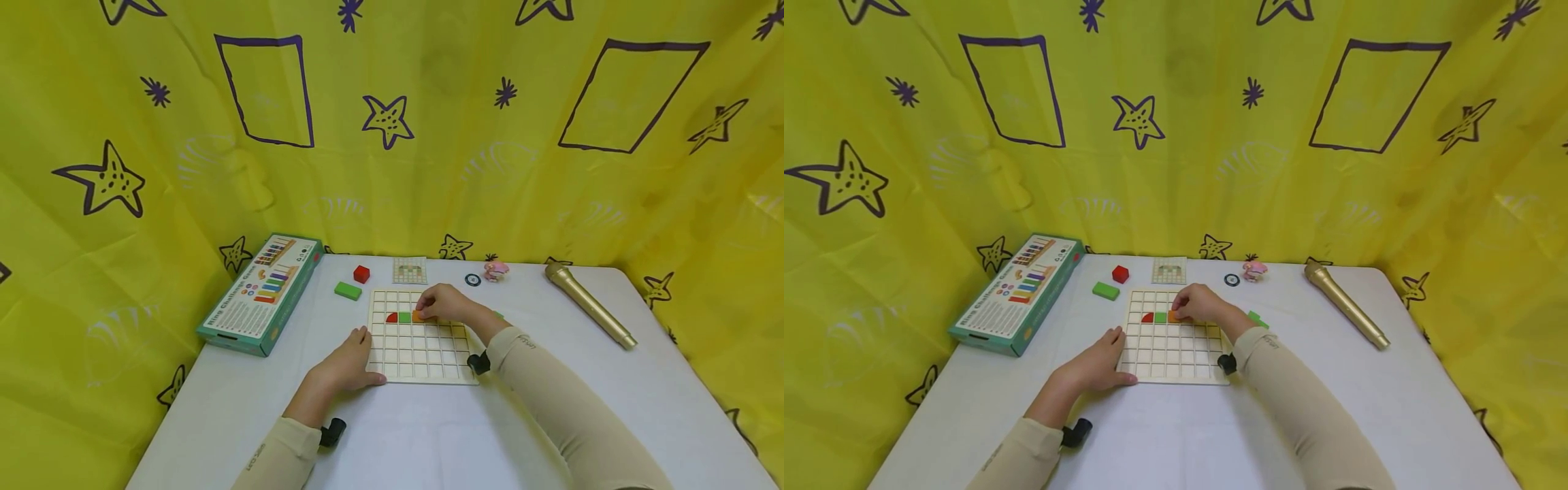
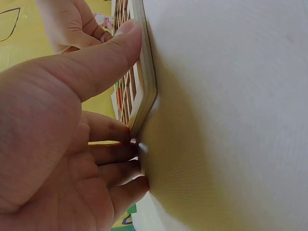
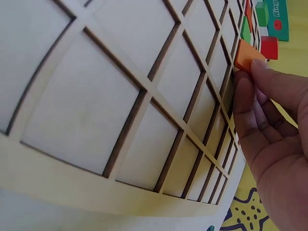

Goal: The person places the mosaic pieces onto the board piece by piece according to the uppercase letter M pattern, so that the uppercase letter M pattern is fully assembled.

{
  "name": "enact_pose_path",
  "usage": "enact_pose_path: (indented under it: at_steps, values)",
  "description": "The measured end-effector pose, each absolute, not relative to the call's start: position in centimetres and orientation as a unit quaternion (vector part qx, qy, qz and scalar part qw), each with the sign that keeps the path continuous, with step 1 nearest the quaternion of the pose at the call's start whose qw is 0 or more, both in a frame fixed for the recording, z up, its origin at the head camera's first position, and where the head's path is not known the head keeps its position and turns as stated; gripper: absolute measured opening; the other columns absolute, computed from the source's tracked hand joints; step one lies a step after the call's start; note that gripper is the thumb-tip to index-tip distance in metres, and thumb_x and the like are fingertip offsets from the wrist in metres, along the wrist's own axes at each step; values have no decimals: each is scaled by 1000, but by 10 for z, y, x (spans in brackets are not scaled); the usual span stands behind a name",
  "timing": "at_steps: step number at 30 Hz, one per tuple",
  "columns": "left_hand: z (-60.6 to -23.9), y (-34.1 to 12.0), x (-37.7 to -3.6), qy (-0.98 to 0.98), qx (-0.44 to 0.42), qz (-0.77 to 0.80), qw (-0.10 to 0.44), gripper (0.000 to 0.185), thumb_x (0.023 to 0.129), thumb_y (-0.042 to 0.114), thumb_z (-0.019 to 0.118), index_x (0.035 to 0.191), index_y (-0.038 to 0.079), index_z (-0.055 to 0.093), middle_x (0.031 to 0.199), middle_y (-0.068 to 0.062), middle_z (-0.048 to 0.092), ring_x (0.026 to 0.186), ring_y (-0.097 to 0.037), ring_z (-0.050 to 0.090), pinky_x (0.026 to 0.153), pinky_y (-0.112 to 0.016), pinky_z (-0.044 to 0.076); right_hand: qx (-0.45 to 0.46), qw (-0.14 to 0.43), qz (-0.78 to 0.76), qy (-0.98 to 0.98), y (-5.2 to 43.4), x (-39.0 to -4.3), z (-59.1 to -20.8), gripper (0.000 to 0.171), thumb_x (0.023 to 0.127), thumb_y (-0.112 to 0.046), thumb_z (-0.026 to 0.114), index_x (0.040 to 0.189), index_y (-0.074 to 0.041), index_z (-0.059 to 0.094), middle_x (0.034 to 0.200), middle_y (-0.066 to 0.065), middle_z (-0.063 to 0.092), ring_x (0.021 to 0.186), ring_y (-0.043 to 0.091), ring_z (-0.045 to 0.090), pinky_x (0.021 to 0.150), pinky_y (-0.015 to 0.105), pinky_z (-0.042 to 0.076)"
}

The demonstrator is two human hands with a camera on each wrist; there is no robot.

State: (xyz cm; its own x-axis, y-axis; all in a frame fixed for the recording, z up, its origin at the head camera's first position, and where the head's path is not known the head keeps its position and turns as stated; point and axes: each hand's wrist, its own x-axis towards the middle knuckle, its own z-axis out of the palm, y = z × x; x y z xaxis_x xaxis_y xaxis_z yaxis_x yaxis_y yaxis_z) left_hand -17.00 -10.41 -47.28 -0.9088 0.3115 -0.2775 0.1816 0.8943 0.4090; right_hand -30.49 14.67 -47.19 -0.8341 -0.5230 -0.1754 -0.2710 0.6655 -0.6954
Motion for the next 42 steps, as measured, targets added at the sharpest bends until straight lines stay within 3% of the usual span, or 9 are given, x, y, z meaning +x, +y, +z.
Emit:
enact_pose_path:
  at_steps: [25, 42]
  values:
    - [-474, -104, -170, 959, 127, 186, 172, 104, 83, 45, 81, 154, -10, 28, 162, -24, 24, 150, -37, 21, 117, -46, 30, -198, 180, -324, 907, 138, -295, -473, 7, 91, -12, 76, 93, -5, 75, 84, -3, 70, 78, 14, 58, 73, 28, 51]
    - [-471, -102, -169, 960, 123, 184, 172, 104, 83, 45, 81, 154, -8, 27, 162, -23, 24, 150, -36, 22, 116, -46, 32, -206, 167, -322, 909, 151, -293, -469, 9, 94, -20, 74, 99, -13, 75, 93, -3, 69, 85, 17, 57, 77, 33, 49]
